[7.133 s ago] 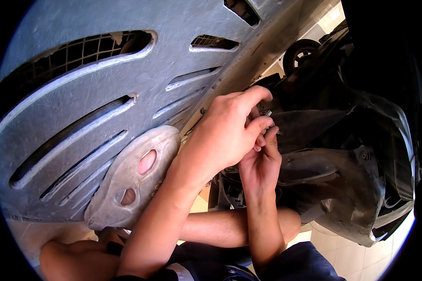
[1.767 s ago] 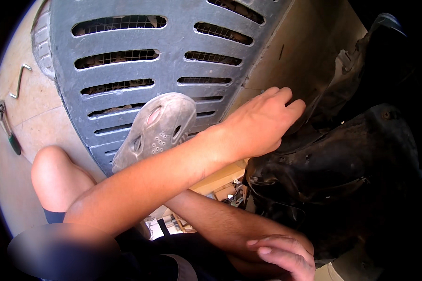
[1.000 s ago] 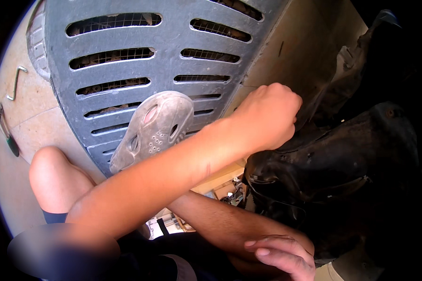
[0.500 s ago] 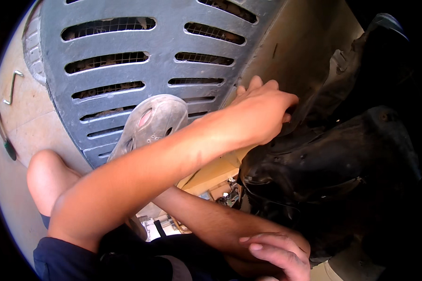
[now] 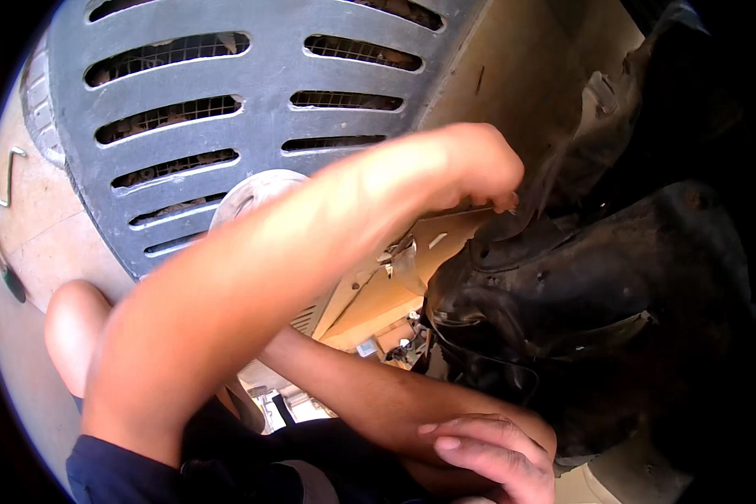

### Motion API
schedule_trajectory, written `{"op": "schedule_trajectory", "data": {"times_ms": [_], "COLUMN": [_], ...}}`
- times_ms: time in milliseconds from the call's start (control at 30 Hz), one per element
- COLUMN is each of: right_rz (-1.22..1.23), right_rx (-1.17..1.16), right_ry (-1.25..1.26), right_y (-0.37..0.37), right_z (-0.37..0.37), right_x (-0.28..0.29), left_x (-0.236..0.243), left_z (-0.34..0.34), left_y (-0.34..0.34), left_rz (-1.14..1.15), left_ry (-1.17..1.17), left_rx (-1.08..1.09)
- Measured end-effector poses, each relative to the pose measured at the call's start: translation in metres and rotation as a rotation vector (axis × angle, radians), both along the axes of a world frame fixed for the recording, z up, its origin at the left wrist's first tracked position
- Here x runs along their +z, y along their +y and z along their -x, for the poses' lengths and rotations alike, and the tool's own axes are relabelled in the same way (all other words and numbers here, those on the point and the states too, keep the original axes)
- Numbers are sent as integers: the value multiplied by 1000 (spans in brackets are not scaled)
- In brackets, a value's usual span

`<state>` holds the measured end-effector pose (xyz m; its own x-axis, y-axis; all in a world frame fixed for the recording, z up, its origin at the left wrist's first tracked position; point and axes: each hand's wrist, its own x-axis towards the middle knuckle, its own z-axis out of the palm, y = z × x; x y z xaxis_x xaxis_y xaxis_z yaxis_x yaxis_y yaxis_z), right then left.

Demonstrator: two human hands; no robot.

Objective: The person uses a wrench to tighten bolts on the underside of a car bumper and then secures a plastic cover by hand.

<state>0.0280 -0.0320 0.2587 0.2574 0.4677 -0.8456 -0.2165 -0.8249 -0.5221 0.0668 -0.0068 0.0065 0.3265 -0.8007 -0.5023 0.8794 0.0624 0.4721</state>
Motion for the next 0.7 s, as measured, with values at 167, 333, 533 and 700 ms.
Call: {"op": "schedule_trajectory", "data": {"times_ms": [167, 333, 533, 700], "right_rz": [75, 76, 94, 65], "right_rx": [-10, -13, -52, -66], "right_ry": [39, 40, 59, 15], "right_y": [-1, -2, -5, -10], "right_z": [-1, -1, 0, 10], "right_x": [-2, 0, 1, 0], "left_x": [7, -3, -8, -11], "left_z": [7, 56, 60, 27], "left_y": [-8, -12, -21, -15], "left_rz": [-141, -266, -339, 52], "left_ry": [-420, -913, -1319, -797], "left_rx": [85, 627, 599, 291]}}
